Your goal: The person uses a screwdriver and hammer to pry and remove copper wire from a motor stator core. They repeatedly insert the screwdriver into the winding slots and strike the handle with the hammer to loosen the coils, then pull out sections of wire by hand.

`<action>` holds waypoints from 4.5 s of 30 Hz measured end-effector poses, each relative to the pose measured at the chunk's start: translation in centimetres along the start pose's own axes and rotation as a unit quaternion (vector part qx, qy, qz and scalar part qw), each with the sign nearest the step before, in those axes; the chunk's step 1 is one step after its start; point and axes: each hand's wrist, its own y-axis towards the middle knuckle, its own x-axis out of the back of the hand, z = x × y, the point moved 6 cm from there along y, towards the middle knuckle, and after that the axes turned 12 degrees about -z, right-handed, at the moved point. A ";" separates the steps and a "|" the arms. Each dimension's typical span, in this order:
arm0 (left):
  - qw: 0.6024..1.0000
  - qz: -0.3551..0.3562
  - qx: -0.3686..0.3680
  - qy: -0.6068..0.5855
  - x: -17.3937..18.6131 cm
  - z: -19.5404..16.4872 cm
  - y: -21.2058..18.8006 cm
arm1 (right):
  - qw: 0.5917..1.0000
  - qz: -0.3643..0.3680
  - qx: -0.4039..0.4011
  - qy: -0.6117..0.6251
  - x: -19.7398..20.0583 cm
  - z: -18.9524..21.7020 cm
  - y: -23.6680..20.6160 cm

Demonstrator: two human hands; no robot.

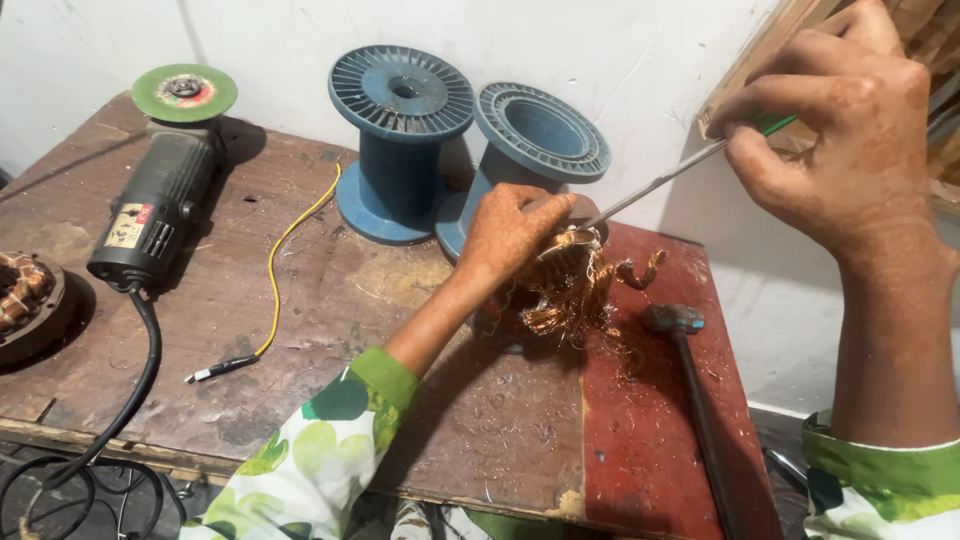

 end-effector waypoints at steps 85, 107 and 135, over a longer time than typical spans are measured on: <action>0.997 -0.060 -0.051 0.027 0.3 -1.3 1.0 | 0.690 -0.450 -0.368 0.432 -0.5 8.8 -7.0; 0.989 0.014 -0.142 0.040 -0.8 -2.9 1.5 | 0.422 -0.071 -0.591 0.684 -14.4 -3.1 -0.3; 0.998 -0.018 -0.048 0.024 0.1 -0.6 1.7 | 0.698 -0.355 -0.323 0.531 -2.5 7.0 -2.0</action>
